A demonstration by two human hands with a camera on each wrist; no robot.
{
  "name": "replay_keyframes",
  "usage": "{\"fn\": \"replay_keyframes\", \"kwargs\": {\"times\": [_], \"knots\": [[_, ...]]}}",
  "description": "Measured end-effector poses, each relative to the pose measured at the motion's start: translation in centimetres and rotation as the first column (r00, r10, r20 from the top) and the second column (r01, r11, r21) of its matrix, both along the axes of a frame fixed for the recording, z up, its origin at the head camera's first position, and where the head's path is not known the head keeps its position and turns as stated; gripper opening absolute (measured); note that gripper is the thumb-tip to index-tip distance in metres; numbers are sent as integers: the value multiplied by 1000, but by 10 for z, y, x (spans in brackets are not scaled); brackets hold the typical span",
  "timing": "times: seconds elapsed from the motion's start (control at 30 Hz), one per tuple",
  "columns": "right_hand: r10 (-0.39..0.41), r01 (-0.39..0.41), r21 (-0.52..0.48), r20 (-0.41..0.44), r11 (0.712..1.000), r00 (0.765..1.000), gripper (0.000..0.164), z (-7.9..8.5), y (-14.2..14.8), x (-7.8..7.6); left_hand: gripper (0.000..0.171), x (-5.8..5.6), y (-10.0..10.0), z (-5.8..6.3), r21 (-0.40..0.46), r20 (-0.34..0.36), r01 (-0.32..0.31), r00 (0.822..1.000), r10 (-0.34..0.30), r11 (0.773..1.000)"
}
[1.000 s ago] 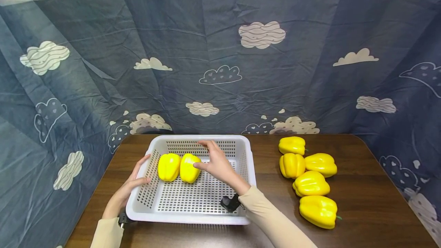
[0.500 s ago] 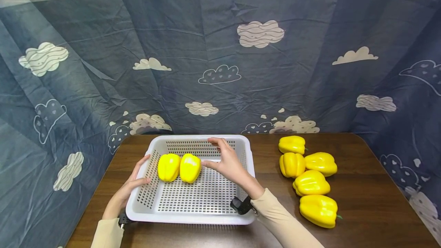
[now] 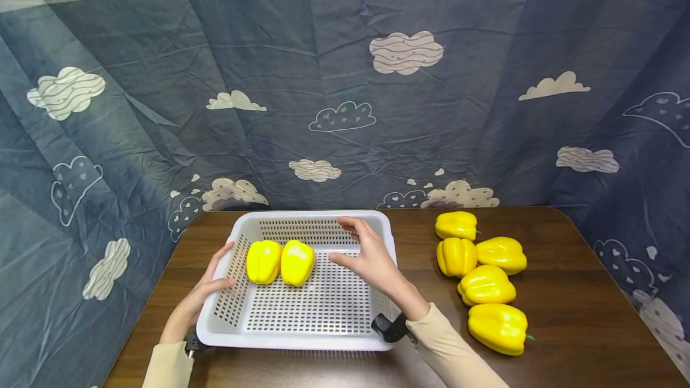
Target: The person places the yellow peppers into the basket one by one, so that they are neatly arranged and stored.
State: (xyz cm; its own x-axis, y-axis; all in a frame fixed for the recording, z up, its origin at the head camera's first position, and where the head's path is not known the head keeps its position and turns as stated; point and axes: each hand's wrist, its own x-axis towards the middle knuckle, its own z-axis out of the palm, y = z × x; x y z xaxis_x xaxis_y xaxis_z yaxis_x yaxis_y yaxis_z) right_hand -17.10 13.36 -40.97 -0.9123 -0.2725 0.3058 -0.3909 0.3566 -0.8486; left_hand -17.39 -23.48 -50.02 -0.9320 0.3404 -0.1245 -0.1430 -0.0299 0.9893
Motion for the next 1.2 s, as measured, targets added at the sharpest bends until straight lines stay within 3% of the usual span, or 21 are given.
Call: {"fn": "replay_keyframes", "kwargs": {"times": [0.23,0.83,1.2], "knots": [[-28,27,-6,-10,1000,1000,63,6,11,8,77,0,0,-1,-3,-2,0,1000,0,1000],[-94,94,-9,8,996,996,62,-5,42,24,77,-1,0,-1,3,6,-1,1000,1,1000],[-168,166,44,39,985,985,62,-12,65,39,77,-1,0,-2,3,-7,-1,1000,1,1000]]}}
